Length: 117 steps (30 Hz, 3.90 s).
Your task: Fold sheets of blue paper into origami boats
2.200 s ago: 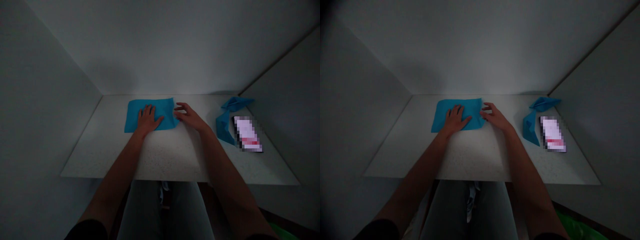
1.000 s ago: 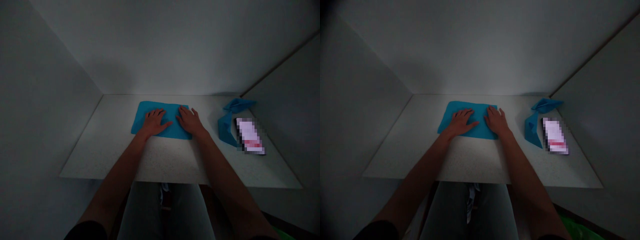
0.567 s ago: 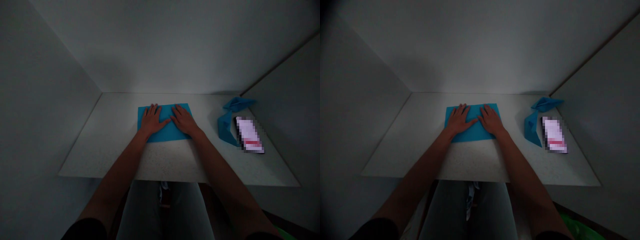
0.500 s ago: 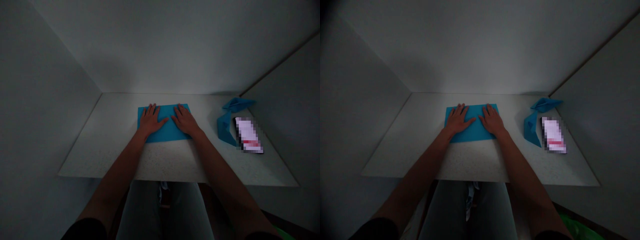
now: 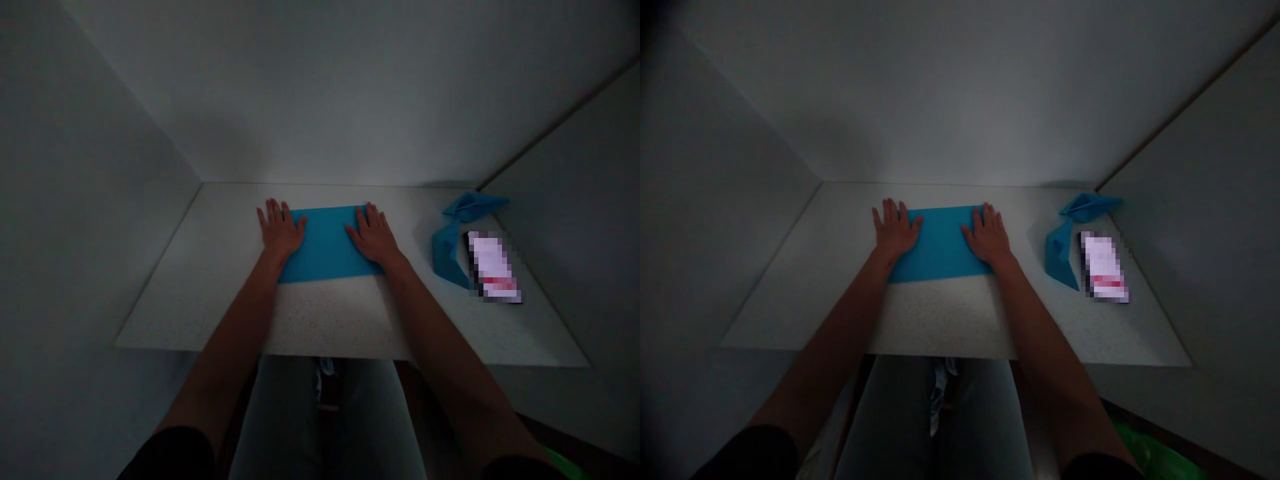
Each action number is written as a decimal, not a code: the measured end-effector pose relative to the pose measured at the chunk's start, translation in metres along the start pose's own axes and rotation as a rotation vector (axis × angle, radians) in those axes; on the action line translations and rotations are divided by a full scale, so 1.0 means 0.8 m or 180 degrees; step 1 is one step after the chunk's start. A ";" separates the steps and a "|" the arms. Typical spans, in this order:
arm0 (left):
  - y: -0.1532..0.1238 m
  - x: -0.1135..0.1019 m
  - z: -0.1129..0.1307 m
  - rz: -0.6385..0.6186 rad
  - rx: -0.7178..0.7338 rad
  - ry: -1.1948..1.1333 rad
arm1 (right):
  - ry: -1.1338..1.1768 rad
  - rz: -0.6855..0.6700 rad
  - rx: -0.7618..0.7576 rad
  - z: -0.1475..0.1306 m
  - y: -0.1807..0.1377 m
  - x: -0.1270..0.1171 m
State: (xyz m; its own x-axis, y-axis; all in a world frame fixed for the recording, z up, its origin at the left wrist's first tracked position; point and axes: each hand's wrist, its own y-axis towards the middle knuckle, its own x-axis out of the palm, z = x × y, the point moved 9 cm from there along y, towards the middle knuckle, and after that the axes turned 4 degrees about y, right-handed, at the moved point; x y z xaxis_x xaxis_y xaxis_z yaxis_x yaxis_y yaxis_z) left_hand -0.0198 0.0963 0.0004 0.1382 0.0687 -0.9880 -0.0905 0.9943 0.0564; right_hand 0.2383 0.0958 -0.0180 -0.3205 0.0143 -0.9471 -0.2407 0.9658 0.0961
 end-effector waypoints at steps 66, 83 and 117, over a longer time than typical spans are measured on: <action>-0.202 -0.021 0.084 -0.0021 0.1096 0.0058 | 0.0003 -0.0172 -0.0267 -0.121 -0.144 -0.006; -0.196 -0.028 0.023 -0.0045 0.0741 0.0027 | -0.0165 -0.0281 -0.0297 -0.076 -0.179 -0.019; -0.193 -0.025 0.023 -0.0087 0.0784 -0.0002 | -0.0146 -0.0096 -0.0248 -0.076 -0.175 -0.021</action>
State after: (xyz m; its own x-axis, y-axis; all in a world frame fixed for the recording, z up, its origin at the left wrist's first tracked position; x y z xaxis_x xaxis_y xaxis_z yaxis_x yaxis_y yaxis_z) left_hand 0.0095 -0.0568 0.0139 0.1377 0.0414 -0.9896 0.1563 0.9857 0.0630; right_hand 0.2214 -0.0552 0.0033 -0.2702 -0.0009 -0.9628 -0.3208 0.9429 0.0891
